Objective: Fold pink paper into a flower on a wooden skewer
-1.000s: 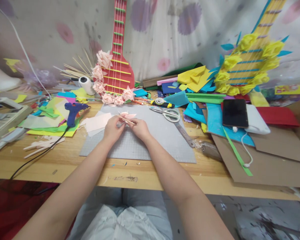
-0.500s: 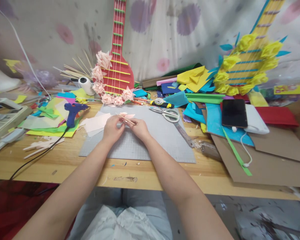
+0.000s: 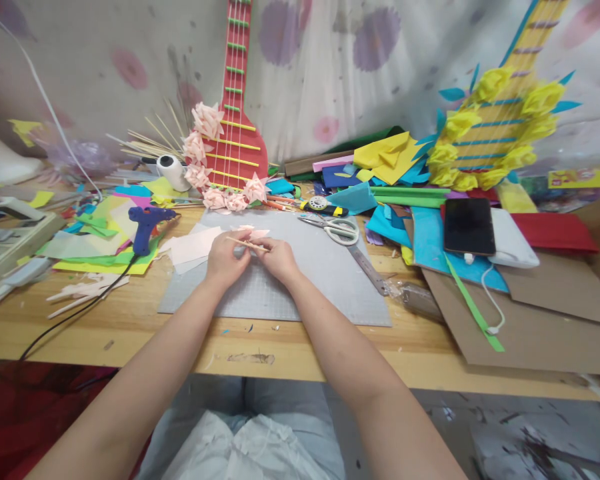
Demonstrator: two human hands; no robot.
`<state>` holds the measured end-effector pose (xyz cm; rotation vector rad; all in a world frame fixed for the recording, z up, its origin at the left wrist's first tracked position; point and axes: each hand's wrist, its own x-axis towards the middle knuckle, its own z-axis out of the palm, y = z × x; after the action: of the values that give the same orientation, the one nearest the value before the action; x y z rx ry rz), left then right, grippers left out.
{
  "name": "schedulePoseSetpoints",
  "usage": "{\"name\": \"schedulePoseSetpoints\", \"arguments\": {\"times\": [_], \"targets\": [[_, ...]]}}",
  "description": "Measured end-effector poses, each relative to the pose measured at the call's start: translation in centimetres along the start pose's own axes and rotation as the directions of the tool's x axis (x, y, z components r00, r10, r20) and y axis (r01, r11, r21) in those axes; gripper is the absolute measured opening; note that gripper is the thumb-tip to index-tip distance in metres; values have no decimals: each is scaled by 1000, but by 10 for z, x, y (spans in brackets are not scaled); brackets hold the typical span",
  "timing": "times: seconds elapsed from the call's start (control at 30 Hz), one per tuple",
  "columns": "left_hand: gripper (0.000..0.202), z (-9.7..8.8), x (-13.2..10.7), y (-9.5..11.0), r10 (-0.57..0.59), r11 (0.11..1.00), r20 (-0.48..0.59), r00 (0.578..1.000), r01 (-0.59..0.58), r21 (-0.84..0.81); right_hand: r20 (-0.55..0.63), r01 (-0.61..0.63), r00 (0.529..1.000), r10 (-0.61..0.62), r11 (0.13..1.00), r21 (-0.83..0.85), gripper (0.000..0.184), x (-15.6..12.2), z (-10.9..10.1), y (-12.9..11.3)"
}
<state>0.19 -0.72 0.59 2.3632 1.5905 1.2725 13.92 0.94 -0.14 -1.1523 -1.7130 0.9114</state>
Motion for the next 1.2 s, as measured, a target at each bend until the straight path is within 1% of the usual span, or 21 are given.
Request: {"name": "schedulePoseSetpoints", "arguments": {"times": [0.13, 0.3, 0.4, 0.5, 0.57, 0.63, 0.77, 0.83, 0.9, 0.97, 1.07, 1.2], "targets": [[37, -1, 1, 1, -3, 999, 30, 1000, 2, 44, 0, -8, 1000, 8, 1000, -4, 23, 0, 1, 0], [39, -2, 3, 5, 28, 989, 71, 997, -37, 141, -10, 13, 1000, -13, 999, -51, 22, 0, 1, 2], [41, -1, 4, 6, 23, 985, 57, 998, -32, 170, -11, 30, 999, -31, 997, -67, 23, 0, 1, 2], [39, 1, 4, 6, 14, 986, 39, 999, -20, 163, -3, 50, 999, -50, 996, -76, 23, -1, 1, 2], [36, 1, 3, 5, 9, 991, 27, 1000, -13, 136, 0, 53, 999, -53, 995, -87, 23, -2, 1, 1], [35, 1, 2, 3, -13, 996, -11, 1000, 14, 92, -3, 44, 999, -44, 995, -91, 25, -2, 1, 0], [38, -1, 0, 1, -131, 991, -128, 983, 125, -57, -38, 17, 999, -20, 995, -101, 31, -3, 0, -4], [40, -3, -1, -1, -193, 975, -151, 970, 172, -142, -64, 8, 998, -16, 993, -121, 31, -3, -1, -6], [42, -3, -1, -3, -223, 959, -149, 963, 190, -208, -80, 12, 997, -22, 992, -126, 31, -4, 0, -8], [42, -2, -2, -5, -217, 951, -146, 965, 175, -255, -80, 49, 995, -58, 993, -107, 32, -5, 1, -9], [42, 1, -3, -7, -187, 946, -163, 969, 134, -294, -85, 150, 984, -160, 983, -108, 30, -6, 3, -9], [44, 3, -3, -8, -157, 946, -189, 969, 93, -309, -124, 237, 954, -274, 939, -250, 25, -8, 2, -14]]}}
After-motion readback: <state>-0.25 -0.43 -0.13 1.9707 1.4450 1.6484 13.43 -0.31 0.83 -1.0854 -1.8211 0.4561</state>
